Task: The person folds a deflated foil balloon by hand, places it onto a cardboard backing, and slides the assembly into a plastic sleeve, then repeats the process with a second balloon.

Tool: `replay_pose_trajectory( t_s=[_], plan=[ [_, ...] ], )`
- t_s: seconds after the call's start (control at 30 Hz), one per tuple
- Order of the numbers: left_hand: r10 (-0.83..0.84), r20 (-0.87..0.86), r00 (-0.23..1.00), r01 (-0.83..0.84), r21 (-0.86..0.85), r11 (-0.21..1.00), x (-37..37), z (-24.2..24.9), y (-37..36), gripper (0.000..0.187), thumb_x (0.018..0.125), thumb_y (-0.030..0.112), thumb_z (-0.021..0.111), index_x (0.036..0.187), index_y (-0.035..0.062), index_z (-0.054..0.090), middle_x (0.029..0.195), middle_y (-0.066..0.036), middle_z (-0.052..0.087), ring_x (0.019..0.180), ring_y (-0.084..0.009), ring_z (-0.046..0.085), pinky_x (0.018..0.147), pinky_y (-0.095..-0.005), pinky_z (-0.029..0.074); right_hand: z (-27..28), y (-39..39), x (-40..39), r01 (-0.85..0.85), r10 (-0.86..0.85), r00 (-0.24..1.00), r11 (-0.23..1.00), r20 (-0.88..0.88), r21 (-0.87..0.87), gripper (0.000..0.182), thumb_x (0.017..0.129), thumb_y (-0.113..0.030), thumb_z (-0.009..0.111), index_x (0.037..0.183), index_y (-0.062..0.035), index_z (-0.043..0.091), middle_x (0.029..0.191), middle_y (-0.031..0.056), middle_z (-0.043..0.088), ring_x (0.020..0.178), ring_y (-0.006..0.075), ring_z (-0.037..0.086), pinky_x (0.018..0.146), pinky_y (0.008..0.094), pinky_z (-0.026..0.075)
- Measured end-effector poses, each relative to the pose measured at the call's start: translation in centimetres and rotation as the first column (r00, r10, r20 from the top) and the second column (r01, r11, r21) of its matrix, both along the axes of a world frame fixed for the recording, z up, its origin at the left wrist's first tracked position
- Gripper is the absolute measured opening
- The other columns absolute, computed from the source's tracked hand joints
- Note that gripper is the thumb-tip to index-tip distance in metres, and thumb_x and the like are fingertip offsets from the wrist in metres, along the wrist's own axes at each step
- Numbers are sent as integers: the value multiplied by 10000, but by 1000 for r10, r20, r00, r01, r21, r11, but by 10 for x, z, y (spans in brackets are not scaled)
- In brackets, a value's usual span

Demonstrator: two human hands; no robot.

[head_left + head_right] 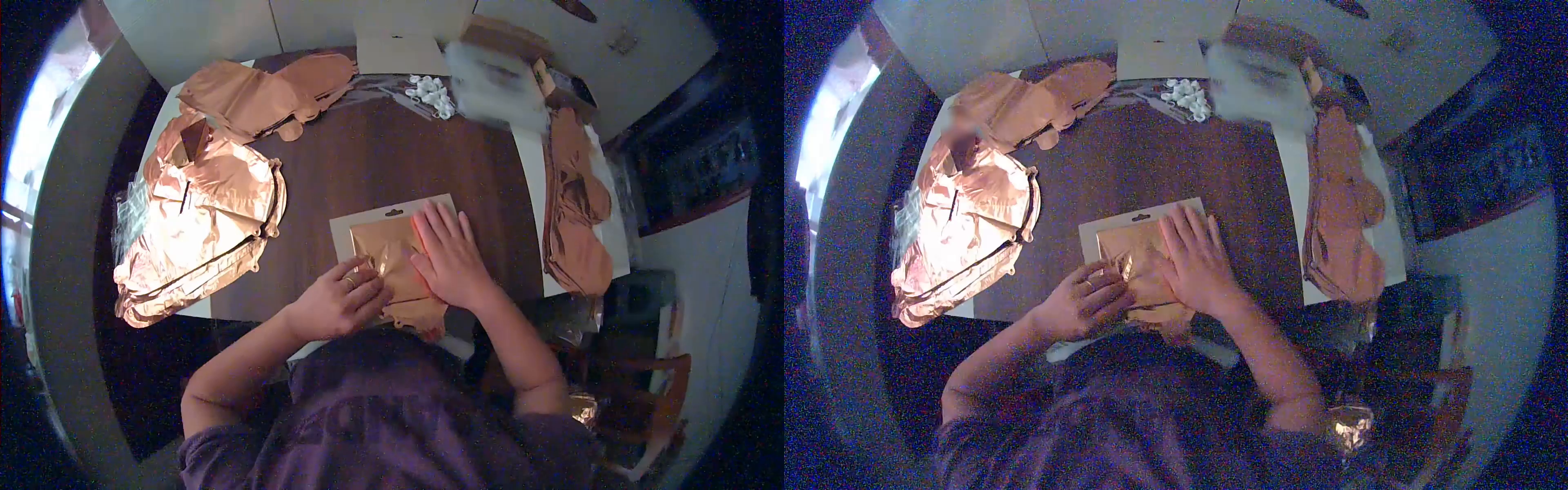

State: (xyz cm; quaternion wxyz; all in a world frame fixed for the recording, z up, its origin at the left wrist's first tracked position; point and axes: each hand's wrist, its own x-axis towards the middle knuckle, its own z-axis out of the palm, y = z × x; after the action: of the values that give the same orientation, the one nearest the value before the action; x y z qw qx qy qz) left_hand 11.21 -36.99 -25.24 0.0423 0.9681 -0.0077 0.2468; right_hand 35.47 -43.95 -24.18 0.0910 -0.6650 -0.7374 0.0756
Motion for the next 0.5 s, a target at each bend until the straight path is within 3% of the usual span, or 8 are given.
replay_pose_trajectory(
  t_s=[0.1, 0.2, 0.3, 0.33, 0.4, 0.47, 0.5],
  plan=[
    [151, -73, 986, -159, -119, 980, 5, 6, -2, 570, 715, 316, 714, 1197, 36, 599, 1238, -193, 559, 1209, -363, 524, 1052, -548, 385, -6, -2, 2, -11, 11, 1000, 1000, 27, 19, 630, 951, -327, 486, 1459, 7, 320, 1544, 224, 258, 1442, 387, 216, 1167, 548, 138],
    [197, -154, 968, -238, -320, 917, 7, 1, -4, 679, 718, 350, 716, 1298, 44, 542, 1359, -220, 470, 1290, -411, 442, 1080, -564, 338, -7, -3, 3, -25, 23, 998, 999, 63, 31, 647, 943, -330, 508, 1454, 19, 320, 1533, 228, 273, 1428, 397, 231, 1166, 538, 142],
    [202, -161, 966, -243, -300, 922, 8, -7, -7, 695, 739, 354, 699, 1335, 47, 516, 1366, -224, 472, 1309, -426, 423, 1085, -562, 330, 0, 6, 10, -47, 49, 999, 988, -11, 150, 518, 925, -279, 570, 1345, 11, 480, 1393, 228, 470, 1303, 378, 433, 1101, 481, 315],
    [197, -185, 963, -246, -294, 924, 6, -6, -7, 713, 753, 364, 689, 1362, 51, 491, 1391, -233, 454, 1337, -428, 394, 1095, -563, 315, 3, 15, 19, 26, 6, 980, 987, -200, 161, 446, 915, -254, 590, 1276, 2, 530, 1301, 214, 524, 1220, 363, 490, 1043, 453, 370],
    [188, -234, 954, -255, -301, 919, 6, -2, -6, 717, 756, 362, 684, 1372, 55, 482, 1405, -233, 442, 1350, -427, 380, 1102, -561, 306, 15, 49, 48, 172, -71, 830, 976, -554, 132, 306, 895, -203, 631, 1137, -15, 631, 1117, 186, 632, 1054, 332, 605, 926, 395, 478],
    [176, -247, 953, -251, -317, 914, 6, -2, -3, 718, 757, 360, 683, 1376, 59, 479, 1416, -230, 434, 1359, -425, 370, 1106, -560, 300, 30, 91, 72, 278, -144, 899, 917, -414, 285, 149, 878, -139, 648, 977, -32, 676, 927, 146, 655, 856, 299, 645, 771, 348, 524],
    [173, -234, 957, -245, -329, 912, 6, -6, -1, 718, 756, 358, 685, 1377, 61, 479, 1420, -227, 431, 1362, -424, 367, 1107, -559, 298, 24, 115, 87, 300, -161, 907, 895, -388, 331, 141, 871, -144, 650, 960, -38, 681, 927, 146, 648, 856, 308, 637, 768, 365, 520]
  ],
)
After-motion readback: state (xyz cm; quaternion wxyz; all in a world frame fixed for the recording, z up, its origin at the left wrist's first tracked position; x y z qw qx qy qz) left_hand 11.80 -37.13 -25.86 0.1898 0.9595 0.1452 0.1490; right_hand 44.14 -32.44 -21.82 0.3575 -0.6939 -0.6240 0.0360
